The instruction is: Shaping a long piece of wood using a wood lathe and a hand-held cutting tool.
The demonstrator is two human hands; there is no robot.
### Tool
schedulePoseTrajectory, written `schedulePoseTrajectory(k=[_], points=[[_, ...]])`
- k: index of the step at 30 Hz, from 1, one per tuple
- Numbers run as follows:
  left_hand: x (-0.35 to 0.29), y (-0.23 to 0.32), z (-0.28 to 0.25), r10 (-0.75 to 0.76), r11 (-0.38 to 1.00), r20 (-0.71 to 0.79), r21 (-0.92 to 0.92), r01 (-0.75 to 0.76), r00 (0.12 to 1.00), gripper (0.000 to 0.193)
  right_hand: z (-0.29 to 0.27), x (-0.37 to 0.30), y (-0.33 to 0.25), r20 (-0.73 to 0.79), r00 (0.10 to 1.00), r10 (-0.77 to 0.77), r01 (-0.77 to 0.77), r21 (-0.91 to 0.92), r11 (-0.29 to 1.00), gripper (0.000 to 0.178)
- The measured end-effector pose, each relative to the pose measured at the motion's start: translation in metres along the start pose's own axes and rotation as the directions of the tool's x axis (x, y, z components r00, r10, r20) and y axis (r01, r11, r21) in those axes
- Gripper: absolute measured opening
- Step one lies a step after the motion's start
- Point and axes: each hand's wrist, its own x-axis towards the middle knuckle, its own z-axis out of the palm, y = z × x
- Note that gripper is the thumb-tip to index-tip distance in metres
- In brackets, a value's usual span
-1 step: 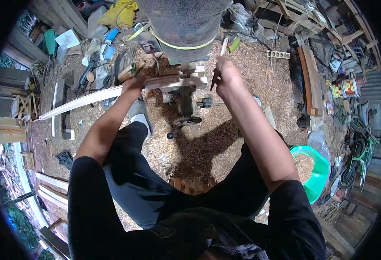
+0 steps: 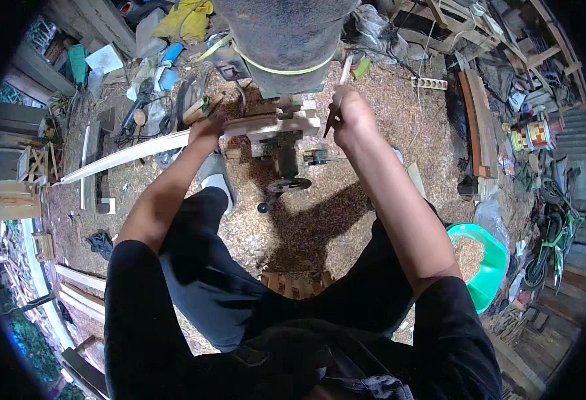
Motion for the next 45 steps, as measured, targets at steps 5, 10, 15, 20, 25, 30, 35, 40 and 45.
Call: schedulePoseTrajectory(k=[5,10,15,20,25,30,35,40,45], points=[[0.002,0.048,-0.012,-0.009,0.992,0.059,0.126,0.002,0.998,0.024,-0.007,0.001,-0.004,-0.030,0.999,0.043,-0.041,0.046,0.998,0.014],[-0.003,0.035,-0.025,0.057,0.995,-0.010,0.077,-0.056,0.998,0.028,-0.008,0.018,0.000,-0.056,0.998,0.019,-0.013,0.094,0.995,0.015],[-0.003,0.020,-0.020,-0.044,0.986,0.026,0.162,0.039,0.999,0.023,-0.017,0.032,-0.005,-0.079,0.997,0.011,0.003,0.172,0.985,0.017],[-0.009,0.026,-0.016,-0.032,0.999,-0.026,0.032,0.033,0.999,0.024,-0.014,0.027,-0.007,-0.054,0.999,0.002,0.008,0.176,0.984,0.021],[-0.001,0.040,-0.012,0.013,1.000,-0.031,0.005,-0.012,0.999,0.023,-0.015,0.028,-0.010,-0.052,0.999,0.013,-0.005,0.152,0.988,0.024],[0.001,0.055,-0.016,0.021,0.996,0.037,0.082,-0.024,0.999,0.026,-0.014,0.025,-0.010,-0.075,0.997,-0.034,0.043,0.111,0.993,0.024],[0.007,0.049,-0.018,0.050,0.980,0.073,0.190,-0.063,0.996,0.033,-0.009,0.025,0.000,-0.103,0.983,-0.153,0.149,-0.041,0.988,0.022],[0.010,0.050,-0.013,0.039,0.990,0.076,0.135,-0.049,0.996,0.031,-0.014,0.034,0.032,-0.169,0.985,-0.035,0.021,-0.083,0.996,0.019],[0.013,0.063,-0.012,0.093,0.985,0.028,0.142,-0.096,0.995,0.033,-0.016,0.032,0.028,0.144,0.981,-0.132,0.185,-0.473,0.861,0.014]])
